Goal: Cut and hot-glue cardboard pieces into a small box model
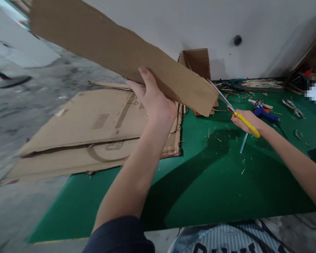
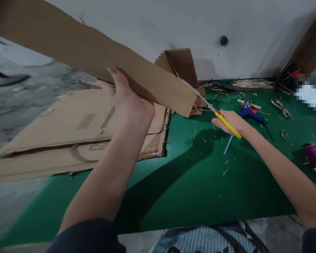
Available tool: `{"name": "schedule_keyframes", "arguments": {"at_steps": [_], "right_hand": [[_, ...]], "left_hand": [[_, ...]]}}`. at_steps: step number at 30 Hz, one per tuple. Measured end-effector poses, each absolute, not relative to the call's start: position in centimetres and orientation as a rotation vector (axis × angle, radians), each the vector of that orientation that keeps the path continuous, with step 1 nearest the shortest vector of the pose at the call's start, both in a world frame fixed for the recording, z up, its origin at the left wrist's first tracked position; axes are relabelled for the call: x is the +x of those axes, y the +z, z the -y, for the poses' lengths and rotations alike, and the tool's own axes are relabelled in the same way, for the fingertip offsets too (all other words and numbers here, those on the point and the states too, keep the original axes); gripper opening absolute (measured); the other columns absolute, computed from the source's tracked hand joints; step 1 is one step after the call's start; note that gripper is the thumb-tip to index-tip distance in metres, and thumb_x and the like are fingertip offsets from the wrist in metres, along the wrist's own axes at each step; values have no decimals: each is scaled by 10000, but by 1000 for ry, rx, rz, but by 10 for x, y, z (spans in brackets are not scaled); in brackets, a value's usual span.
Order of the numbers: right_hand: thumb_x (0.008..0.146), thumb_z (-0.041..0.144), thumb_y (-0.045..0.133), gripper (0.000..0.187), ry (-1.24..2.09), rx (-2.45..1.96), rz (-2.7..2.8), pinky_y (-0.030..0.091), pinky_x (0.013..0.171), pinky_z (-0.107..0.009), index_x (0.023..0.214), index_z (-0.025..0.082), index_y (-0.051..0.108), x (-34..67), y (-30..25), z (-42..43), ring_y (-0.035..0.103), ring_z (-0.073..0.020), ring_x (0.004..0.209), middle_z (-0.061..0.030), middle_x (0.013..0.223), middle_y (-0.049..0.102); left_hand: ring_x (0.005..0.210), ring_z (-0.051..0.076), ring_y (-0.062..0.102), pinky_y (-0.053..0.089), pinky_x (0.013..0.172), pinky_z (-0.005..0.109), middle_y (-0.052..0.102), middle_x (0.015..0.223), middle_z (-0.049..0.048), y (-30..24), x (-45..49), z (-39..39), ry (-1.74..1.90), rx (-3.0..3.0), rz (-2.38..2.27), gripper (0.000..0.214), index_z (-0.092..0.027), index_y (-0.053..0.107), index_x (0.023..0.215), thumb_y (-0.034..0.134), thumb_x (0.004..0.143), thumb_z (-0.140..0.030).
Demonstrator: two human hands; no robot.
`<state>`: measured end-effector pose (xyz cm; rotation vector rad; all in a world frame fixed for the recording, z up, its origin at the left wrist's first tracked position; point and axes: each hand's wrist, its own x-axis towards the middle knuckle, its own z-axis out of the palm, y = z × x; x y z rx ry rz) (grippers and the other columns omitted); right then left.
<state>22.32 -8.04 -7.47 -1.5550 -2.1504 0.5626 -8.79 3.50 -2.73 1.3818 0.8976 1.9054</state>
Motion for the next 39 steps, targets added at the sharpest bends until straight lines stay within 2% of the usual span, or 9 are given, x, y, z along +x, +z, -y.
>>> {"name": "schedule_keyframes", "arguments": {"at_steps": [3,6,9,14,18,22,28,33,39], "right_hand": [[957,659,462,477,544,-1560,2157,442,675,-355,863,207,579,223,-76,79,621,-213,714,-80,804,629],[959,695,417,517,524,-1558,2171,439,670,-359,860,212,574,222,-77,80,604,-214,725,-83,816,617],[943,746,379,564,531,-1535,2133,436,647,-354,833,220,550,220,-75,84,584,-206,715,-83,827,605],[954,774,261,616,594,-1463,2063,441,622,-347,776,229,487,220,-72,88,556,-188,663,-69,785,562],[951,745,350,574,484,-1524,2121,389,610,-351,705,235,445,218,-75,85,495,-173,628,-77,779,560],[940,722,413,531,465,-1554,2116,347,615,-346,720,240,452,216,-78,85,478,-178,635,-68,764,565],[952,694,409,506,439,-1567,2135,342,620,-347,743,237,467,215,-77,87,503,-190,653,-74,765,586],[949,681,407,486,428,-1578,2144,351,624,-351,777,233,483,214,-75,87,528,-203,685,-78,787,596],[943,674,436,473,466,-1617,2131,346,617,-351,765,237,462,212,-69,88,531,-207,688,-80,780,593]], "left_hand": [[1580,199,238,323,1270,488,564,1446,-151,-18,-75,-21,1802,1446,-809,826,-437,307,1427,577,772,-860],[1472,242,428,428,1212,492,648,1325,-105,-13,-57,-2,1684,1382,-690,774,-435,431,1344,774,698,-688],[1358,266,557,529,1121,473,655,1338,-33,-18,-38,14,1656,1322,-680,802,-439,443,1338,852,656,-539],[1360,312,574,617,993,482,607,1440,8,-27,-31,15,1584,1376,-763,856,-460,413,1378,862,659,-580],[1380,276,565,589,1055,445,602,1445,0,-24,-40,8,1657,1411,-729,801,-451,432,1358,865,689,-528],[1403,266,545,550,1110,448,644,1370,17,-21,-42,8,1677,1455,-735,730,-410,466,1337,844,722,-517],[1385,290,554,547,1120,470,609,1421,35,-21,-44,7,1655,1465,-762,760,-387,482,1317,867,685,-564],[1377,311,550,598,1056,513,678,1288,-10,-22,-47,3,1650,1363,-770,819,-376,504,1229,931,568,-600],[1369,305,573,629,972,448,636,1378,25,-24,-47,6,1598,1464,-768,693,-401,500,1282,848,700,-547]]}}
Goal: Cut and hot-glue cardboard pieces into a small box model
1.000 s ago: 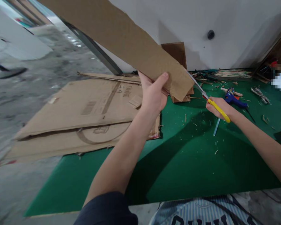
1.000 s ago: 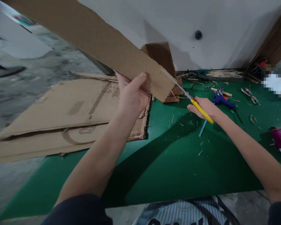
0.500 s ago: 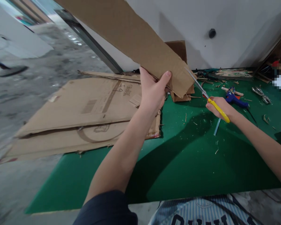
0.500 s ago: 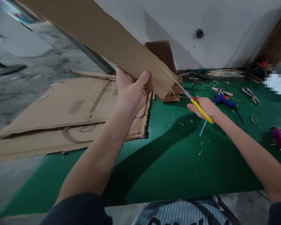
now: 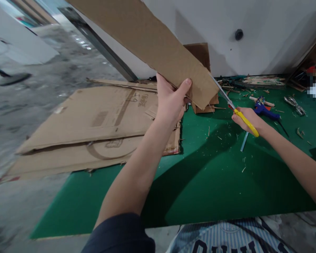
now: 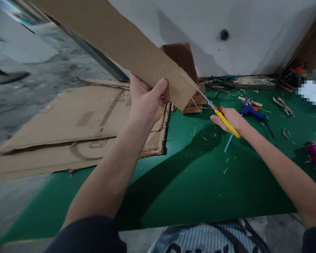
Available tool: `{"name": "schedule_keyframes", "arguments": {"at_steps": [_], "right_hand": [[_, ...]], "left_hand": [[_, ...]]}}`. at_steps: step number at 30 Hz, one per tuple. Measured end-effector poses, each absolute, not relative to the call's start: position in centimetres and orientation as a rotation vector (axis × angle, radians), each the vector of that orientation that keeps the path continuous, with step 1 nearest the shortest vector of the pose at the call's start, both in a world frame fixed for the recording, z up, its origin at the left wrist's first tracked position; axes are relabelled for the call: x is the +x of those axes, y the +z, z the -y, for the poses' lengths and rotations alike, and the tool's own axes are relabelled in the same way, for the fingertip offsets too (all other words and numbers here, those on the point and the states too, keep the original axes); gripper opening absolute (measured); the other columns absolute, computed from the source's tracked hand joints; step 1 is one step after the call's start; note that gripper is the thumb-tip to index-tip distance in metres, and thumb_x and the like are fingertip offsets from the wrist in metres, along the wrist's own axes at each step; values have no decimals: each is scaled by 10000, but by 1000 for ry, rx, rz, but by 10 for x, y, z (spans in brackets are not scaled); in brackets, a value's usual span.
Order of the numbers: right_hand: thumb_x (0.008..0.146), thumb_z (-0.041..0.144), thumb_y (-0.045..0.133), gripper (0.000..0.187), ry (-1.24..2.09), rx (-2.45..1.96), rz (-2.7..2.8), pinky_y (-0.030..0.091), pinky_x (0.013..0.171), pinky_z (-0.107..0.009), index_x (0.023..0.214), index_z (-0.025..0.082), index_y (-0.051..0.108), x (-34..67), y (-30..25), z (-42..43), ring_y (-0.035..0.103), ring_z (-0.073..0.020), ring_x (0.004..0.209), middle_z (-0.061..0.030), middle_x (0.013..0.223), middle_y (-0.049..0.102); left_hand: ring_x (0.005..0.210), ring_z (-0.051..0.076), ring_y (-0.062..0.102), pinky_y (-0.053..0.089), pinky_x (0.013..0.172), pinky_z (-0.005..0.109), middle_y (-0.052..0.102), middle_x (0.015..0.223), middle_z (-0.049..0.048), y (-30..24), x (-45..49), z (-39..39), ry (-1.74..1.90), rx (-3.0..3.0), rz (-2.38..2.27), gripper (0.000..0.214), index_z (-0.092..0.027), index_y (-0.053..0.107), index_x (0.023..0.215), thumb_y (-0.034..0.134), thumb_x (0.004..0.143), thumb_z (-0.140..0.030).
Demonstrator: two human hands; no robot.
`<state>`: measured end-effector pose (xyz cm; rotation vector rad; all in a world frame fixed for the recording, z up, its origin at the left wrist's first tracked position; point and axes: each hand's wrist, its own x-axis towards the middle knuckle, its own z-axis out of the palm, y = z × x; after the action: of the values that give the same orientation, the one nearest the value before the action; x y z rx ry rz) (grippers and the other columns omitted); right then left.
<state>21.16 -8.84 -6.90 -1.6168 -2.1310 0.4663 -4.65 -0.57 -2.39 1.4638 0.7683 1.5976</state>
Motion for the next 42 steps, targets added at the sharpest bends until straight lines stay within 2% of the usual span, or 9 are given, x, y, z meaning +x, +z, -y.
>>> {"name": "schedule_keyframes", "arguments": {"at_steps": [6,14,22,27,30,35,39,42], "right_hand": [[954,680,430,504,448,-1659,2072,327,581,-336,710,239,428,208,-69,92,483,-173,606,-58,696,557],[923,697,474,488,446,-1616,2096,358,625,-347,782,231,509,213,-79,85,569,-221,698,-80,770,606],[971,680,370,535,517,-1509,2197,408,640,-343,873,195,575,222,-80,81,573,-203,709,-89,829,629],[988,663,338,534,616,-1458,2218,434,633,-319,837,204,566,221,-76,82,558,-175,689,-64,810,589],[987,654,367,514,585,-1511,2160,388,607,-312,762,212,500,217,-73,85,507,-156,634,-46,744,550],[960,642,443,493,510,-1662,2027,308,590,-311,693,227,430,206,-63,97,433,-144,600,-31,672,502],[967,599,427,469,532,-1700,1987,274,557,-310,679,229,422,200,-57,103,395,-130,542,-13,601,464],[957,562,442,435,503,-1659,2039,285,566,-311,677,229,425,203,-58,102,420,-136,540,-10,587,458]], "left_hand": [[1348,299,592,631,971,446,645,1354,19,-21,-47,7,1604,1456,-766,691,-415,511,1276,856,689,-531],[1335,291,600,617,1006,454,641,1387,11,-21,-48,4,1645,1493,-772,662,-403,532,1240,864,683,-534],[1243,312,669,675,748,392,670,1349,22,-36,-53,-6,1532,1422,-790,668,-394,507,1236,858,689,-552],[1139,296,716,661,622,360,657,1362,5,-42,-56,-9,1466,1425,-807,648,-417,491,1237,844,708,-541],[1185,295,697,680,669,389,616,1431,-8,-44,-58,-11,1442,1509,-801,671,-454,441,1299,810,751,-573],[1353,302,593,679,877,469,537,1534,-20,-42,-60,-11,1434,1718,-757,710,-497,349,1413,704,824,-673],[1405,331,544,652,968,504,569,1493,26,-39,-57,-9,1488,1696,-759,815,-465,333,1446,750,779,-678],[1394,335,555,625,1009,549,586,1459,30,-39,-59,-13,1469,1713,-742,791,-466,324,1444,741,799,-657]]}}
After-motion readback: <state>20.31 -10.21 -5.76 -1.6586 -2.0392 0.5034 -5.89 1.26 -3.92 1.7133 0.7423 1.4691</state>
